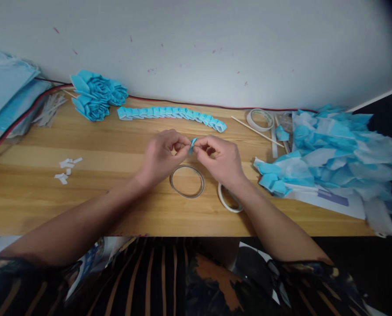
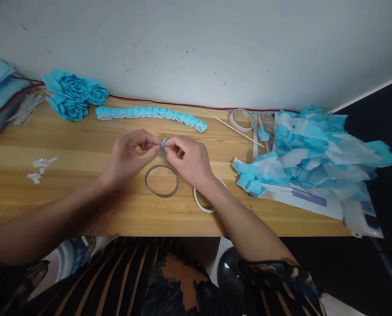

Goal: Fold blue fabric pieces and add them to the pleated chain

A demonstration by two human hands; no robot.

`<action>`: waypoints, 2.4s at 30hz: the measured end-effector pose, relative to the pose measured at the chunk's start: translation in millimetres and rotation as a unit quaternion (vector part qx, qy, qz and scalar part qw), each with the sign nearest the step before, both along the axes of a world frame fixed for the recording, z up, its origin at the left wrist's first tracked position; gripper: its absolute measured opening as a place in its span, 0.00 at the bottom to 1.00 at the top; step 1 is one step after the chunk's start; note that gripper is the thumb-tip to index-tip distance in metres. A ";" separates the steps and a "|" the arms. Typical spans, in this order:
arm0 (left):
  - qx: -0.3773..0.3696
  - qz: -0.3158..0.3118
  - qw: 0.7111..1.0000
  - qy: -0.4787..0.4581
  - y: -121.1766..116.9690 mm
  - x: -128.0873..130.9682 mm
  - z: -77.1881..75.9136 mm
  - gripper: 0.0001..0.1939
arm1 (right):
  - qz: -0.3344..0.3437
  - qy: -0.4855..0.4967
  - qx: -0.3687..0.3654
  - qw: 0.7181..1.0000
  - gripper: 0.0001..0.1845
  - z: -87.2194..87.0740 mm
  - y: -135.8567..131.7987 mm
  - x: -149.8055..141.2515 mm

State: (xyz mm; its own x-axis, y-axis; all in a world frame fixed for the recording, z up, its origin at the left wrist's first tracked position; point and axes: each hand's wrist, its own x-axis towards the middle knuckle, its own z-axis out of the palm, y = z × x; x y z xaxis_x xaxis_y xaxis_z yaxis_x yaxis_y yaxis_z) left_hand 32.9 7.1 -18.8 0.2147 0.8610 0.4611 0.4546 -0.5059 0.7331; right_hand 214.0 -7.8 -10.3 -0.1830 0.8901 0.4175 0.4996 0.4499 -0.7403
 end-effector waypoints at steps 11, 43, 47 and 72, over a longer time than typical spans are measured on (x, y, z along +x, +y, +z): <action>-0.024 0.000 1.000 -0.008 -0.1 -0.2 -0.4 0.04 | -0.005 -0.009 -0.014 1.000 0.07 -0.3 0.5 1.3; -0.119 -0.022 0.990 -0.070 -0.4 0.4 6.9 0.07 | -0.002 0.008 -0.037 0.999 0.06 0.0 1.1 1.8; -0.124 -0.021 0.988 -0.092 0.7 0.6 3.8 0.08 | -0.001 0.001 -0.039 0.999 0.06 0.4 0.4 1.3; -0.165 -0.031 0.970 -0.177 4.6 -0.1 1.3 0.08 | -0.006 0.106 -0.128 0.986 0.06 4.9 5.4 2.9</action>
State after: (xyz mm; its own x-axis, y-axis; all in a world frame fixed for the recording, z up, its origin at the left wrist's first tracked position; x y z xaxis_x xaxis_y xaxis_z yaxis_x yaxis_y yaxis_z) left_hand 32.8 11.7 -17.5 0.1493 0.9648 0.2166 0.1214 -0.2353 0.9643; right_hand 216.9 -2.4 -5.4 -0.1037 0.9731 0.2056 0.3253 0.2285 -0.9176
